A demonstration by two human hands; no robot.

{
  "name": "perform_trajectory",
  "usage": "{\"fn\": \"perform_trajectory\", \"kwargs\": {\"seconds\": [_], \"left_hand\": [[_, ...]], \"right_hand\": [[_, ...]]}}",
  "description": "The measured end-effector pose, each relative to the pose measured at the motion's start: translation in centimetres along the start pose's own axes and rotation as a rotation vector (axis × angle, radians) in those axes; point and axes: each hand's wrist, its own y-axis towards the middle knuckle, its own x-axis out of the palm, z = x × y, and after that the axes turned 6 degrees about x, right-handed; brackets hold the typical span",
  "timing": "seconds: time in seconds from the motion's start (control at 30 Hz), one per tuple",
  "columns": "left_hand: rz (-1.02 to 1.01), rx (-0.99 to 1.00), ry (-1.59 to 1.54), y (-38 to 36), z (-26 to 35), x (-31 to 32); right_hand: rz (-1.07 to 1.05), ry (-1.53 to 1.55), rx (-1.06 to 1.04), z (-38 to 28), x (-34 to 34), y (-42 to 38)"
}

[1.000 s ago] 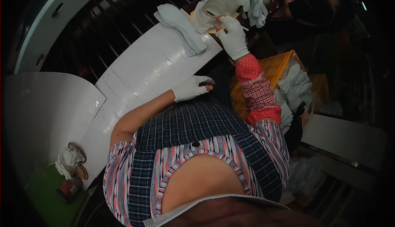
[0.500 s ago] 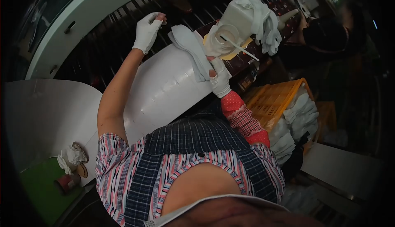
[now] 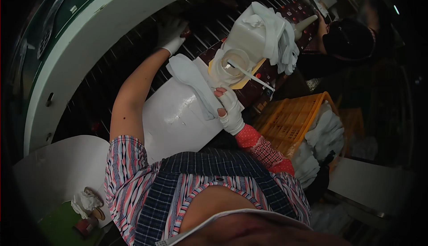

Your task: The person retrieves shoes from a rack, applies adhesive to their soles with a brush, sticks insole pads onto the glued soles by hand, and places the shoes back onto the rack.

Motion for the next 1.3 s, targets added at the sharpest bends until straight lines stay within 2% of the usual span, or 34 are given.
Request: {"fn": "perform_trajectory", "kwargs": {"seconds": [0.1, 0.17, 0.2, 0.27, 0.3, 0.37, 0.4, 0.47, 0.53, 0.6, 0.67, 0.8, 0.93, 1.0, 1.03, 1.1, 1.3], "left_hand": [[-0.012, -0.027, -0.057, 0.2, -0.4, 1.4], [0.144, -0.032, -0.326, -0.2, -1.4, 2.0], [0.146, -0.039, -0.321, -0.2, -2.3, 1.8], [0.446, -0.058, -0.392, -0.6, -3.8, 1.0], [0.449, -0.062, -0.388, -1.2, -4.2, -0.3], [0.348, -0.362, -0.663, -3.3, -4.1, -4.4], [0.35, -0.364, -0.654, -4.4, -3.7, -6.2], [0.581, -0.619, -1.114, -7.7, -2.6, -8.9], [0.601, -0.59, -1.031, -11.9, -2.2, -10.8], [0.46, -0.657, -1.069, -15.4, -2.1, -12.7], [0.539, -0.601, -1.141, -17.5, 1.5, -16.9], [0.449, -0.565, -1.107, -22.2, 3.3, -21.5], [0.417, -0.493, -1.137, -25.0, 4.0, -24.1], [0.296, -0.389, -1.101, -25.4, 4.5, -24.3], [0.299, -0.395, -1.104, -25.5, 4.6, -23.8], [0.377, -0.336, -1.162, -25.7, 4.9, -21.7], [0.595, -0.371, -1.217, -26.3, 6.3, -15.6]], "right_hand": [[-0.024, -0.015, 0.015, 0.5, -0.1, 0.2], [-0.018, 0.007, 0.018, 0.8, -0.1, 0.1], [0.0, 0.013, 0.018, 0.9, 0.0, 0.3], [0.006, 0.007, 0.012, 1.3, 0.2, 0.2], [0.016, -0.001, 0.01, 1.6, 0.3, 0.2], [0.015, 0.004, 0.011, 1.5, 0.1, 0.4], [0.021, 0.01, 0.017, 1.6, 0.1, 0.6], [0.023, 0.021, 0.012, 1.9, 0.2, 0.6], [0.032, 0.03, 0.011, 2.0, 0.3, 1.0], [0.062, 0.013, 0.002, 2.3, 0.5, 1.1], [0.081, 0.009, 0.0, 3.0, 0.8, 1.1], [0.081, 0.037, 0.051, 3.6, 0.5, 1.4], [0.095, 0.014, 0.016, 4.1, 0.3, 1.7], [0.074, 0.055, 0.081, 3.6, 0.0, 2.0], [0.079, 0.033, 0.068, 3.4, -0.3, 2.4], [0.066, -0.066, 0.021, 2.8, -1.5, 3.5], [0.075, -0.573, -0.13, 4.3, -5.2, 6.4]]}}
